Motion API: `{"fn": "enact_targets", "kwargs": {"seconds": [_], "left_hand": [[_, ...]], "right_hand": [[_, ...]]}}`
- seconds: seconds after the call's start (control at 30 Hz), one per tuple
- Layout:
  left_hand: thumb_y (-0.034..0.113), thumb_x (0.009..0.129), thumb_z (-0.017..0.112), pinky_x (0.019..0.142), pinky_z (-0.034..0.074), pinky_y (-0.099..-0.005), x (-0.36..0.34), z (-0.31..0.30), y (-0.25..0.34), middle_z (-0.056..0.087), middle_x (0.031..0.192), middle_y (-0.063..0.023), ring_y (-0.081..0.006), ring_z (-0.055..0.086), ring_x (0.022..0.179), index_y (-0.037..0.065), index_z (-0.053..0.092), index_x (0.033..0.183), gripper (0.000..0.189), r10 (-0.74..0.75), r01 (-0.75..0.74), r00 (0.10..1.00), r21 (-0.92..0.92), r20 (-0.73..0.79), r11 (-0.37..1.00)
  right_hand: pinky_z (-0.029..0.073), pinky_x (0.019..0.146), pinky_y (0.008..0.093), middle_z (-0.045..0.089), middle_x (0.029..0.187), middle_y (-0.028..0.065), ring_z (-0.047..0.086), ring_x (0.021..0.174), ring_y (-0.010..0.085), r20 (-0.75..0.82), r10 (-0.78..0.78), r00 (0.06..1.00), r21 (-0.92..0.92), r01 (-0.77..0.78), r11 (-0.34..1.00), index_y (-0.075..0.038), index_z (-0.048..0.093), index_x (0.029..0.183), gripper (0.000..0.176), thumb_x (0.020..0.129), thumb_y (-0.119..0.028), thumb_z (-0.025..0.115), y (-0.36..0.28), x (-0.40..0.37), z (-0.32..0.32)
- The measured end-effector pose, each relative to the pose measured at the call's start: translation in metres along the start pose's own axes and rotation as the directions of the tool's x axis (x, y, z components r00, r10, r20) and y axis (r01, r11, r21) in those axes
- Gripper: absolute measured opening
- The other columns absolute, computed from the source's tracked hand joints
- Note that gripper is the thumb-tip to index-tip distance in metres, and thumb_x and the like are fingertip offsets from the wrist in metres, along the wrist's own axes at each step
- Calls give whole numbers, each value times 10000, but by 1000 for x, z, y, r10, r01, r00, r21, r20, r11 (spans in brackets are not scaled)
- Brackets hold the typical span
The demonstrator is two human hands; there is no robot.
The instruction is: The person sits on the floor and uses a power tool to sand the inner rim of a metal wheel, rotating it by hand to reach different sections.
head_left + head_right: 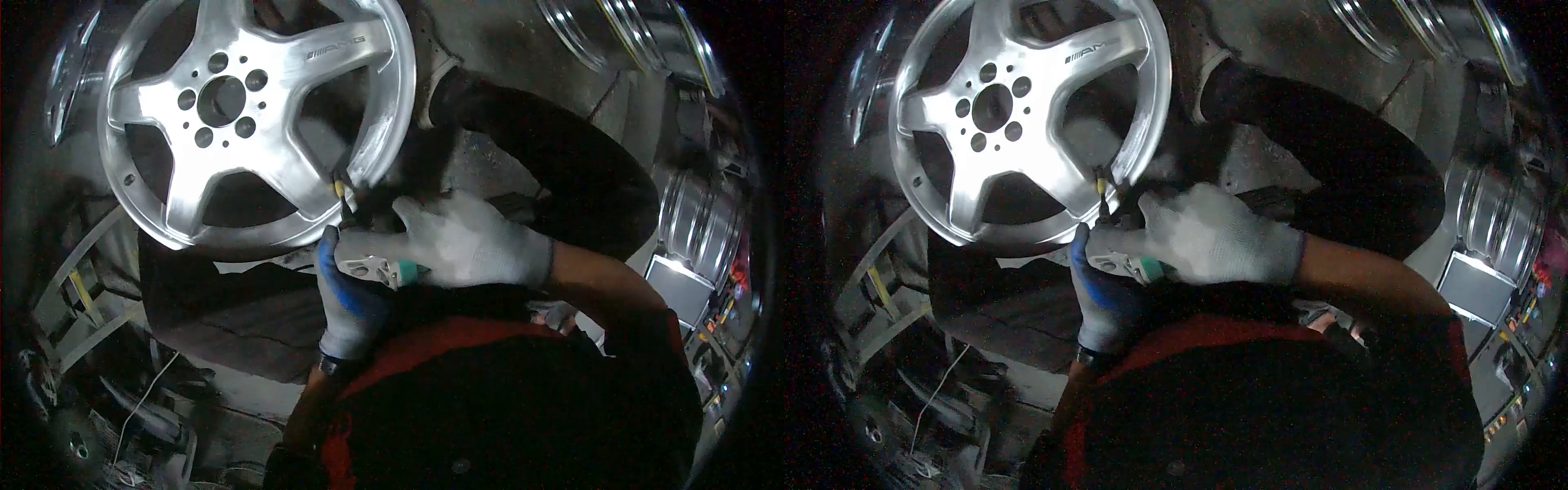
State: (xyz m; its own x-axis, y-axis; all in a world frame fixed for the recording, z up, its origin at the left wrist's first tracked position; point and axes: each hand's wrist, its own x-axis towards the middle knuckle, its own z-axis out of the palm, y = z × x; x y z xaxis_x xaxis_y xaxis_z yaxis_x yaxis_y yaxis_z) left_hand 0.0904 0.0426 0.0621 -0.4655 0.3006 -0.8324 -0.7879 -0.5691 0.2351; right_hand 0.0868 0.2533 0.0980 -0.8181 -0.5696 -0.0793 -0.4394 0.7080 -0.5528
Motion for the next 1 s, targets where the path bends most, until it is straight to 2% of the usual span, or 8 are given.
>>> {"fn": "enact_targets", "kwargs": {"seconds": [0.07,0.37,0.43,0.6,0.67,0.8,0.93,1.0], "left_hand": [[494,1118,384,1063,510,-468,2,-10,-3,705,1223,-92,-263,679,1161,97,645,1299,508,12,-11,999,-9,42,1000],[475,1118,399,1062,515,-453,-8,2,-1,703,1253,-106,-271,672,1182,90,639,1306,491,21,-23,996,24,86,999],[472,1116,404,1062,516,-454,-8,-7,-5,704,1257,-110,-276,671,1186,88,639,1304,488,91,-104,984,81,152,991],[492,1075,464,1131,456,-486,-3,-12,13,660,1383,-156,-311,627,1266,70,596,1392,544,-72,80,995,-108,70,991],[482,1089,448,1071,499,-468,-1,-9,17,687,1266,-131,-286,659,1195,82,625,1308,490,-17,17,999,-6,35,1000],[458,1105,412,1019,537,-462,-4,-11,12,713,1167,-111,-257,688,1142,84,645,1235,459,-22,21,999,28,37,999],[459,1107,391,1057,517,-474,-9,-19,-2,707,1211,-121,-261,672,1186,76,643,1251,480,71,-78,996,172,48,982],[478,1099,407,1074,511,-486,-9,-24,-5,699,1256,-131,-283,668,1205,72,639,1284,502,-64,87,967,-81,247,993]], "right_hand": [[534,600,403,624,999,134,688,807,268,147,26,989,-26,-22,999,-340,482,1573,705,899,-239,664,-4,-1,-5],[524,543,395,631,985,160,684,787,258,116,19,993,-115,-5,993,-197,643,1369,412,968,-241,562,-12,-4,2],[535,549,392,632,980,161,688,794,258,104,-2,995,-126,15,992,-245,596,1438,454,988,-237,538,-11,-7,9],[555,549,392,633,969,163,696,793,258,105,65,992,-62,-58,996,-380,462,1572,562,1031,-232,488,-21,8,3],[548,532,396,637,969,157,696,780,257,20,101,995,-118,-98,988,-401,451,1572,570,1037,-207,470,-25,8,8],[551,531,412,634,963,149,698,783,262,-26,70,997,-102,-73,992,-342,501,1530,532,1017,-199,503,-21,1,11],[540,533,395,635,967,140,697,792,265,161,63,985,-120,-44,992,-259,558,1443,471,976,-189,563,-22,-8,5],[534,532,389,635,969,139,698,798,267,189,54,980,-100,-36,994,-233,585,1400,440,962,-189,582,-22,-8,-1]]}}
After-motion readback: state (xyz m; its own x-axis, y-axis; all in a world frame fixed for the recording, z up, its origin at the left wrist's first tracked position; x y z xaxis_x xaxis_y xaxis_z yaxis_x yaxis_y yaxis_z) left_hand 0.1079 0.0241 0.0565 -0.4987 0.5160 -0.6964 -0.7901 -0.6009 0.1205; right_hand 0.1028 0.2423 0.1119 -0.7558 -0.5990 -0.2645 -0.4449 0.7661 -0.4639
